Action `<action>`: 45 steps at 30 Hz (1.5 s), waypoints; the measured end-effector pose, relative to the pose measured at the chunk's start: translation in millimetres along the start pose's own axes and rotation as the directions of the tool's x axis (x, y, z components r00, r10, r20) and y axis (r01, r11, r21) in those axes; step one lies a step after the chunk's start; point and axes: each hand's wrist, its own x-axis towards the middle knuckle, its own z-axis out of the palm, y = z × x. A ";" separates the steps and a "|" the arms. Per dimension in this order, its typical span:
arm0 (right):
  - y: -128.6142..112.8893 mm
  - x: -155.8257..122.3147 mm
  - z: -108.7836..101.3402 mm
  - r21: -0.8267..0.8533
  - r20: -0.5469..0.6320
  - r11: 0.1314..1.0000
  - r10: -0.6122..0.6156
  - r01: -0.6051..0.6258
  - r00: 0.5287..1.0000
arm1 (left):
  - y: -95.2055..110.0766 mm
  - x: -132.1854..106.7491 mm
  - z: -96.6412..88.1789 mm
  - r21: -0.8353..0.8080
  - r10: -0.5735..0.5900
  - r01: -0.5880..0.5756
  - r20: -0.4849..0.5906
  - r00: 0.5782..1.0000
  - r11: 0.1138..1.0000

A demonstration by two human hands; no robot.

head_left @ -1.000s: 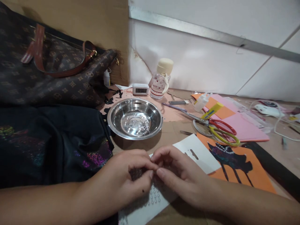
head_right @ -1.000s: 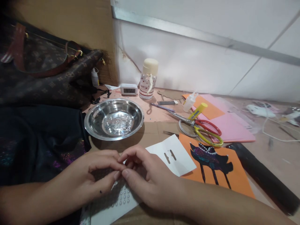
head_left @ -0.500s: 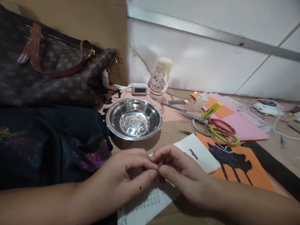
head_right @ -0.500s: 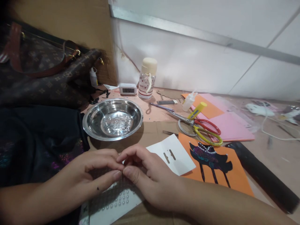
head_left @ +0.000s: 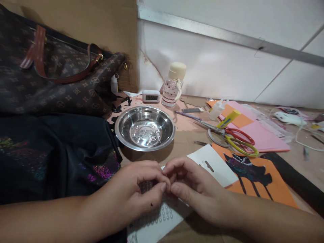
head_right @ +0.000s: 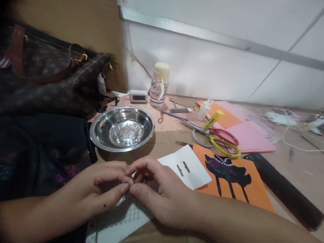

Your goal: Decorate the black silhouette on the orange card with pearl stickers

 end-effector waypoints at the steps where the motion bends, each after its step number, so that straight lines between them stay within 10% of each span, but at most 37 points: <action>1: 0.1 0.2 0.2 -0.005 0.002 1.000 -0.003 0.003 1.000 | 0.0 0.1 0.1 -0.001 0.002 -0.002 0.005 1.000 1.000; 45: 0.5 2.1 2.2 -0.209 -0.069 0.978 -0.040 0.024 0.997 | -0.1 1.9 -0.3 -0.008 -0.031 0.031 -0.055 0.998 0.999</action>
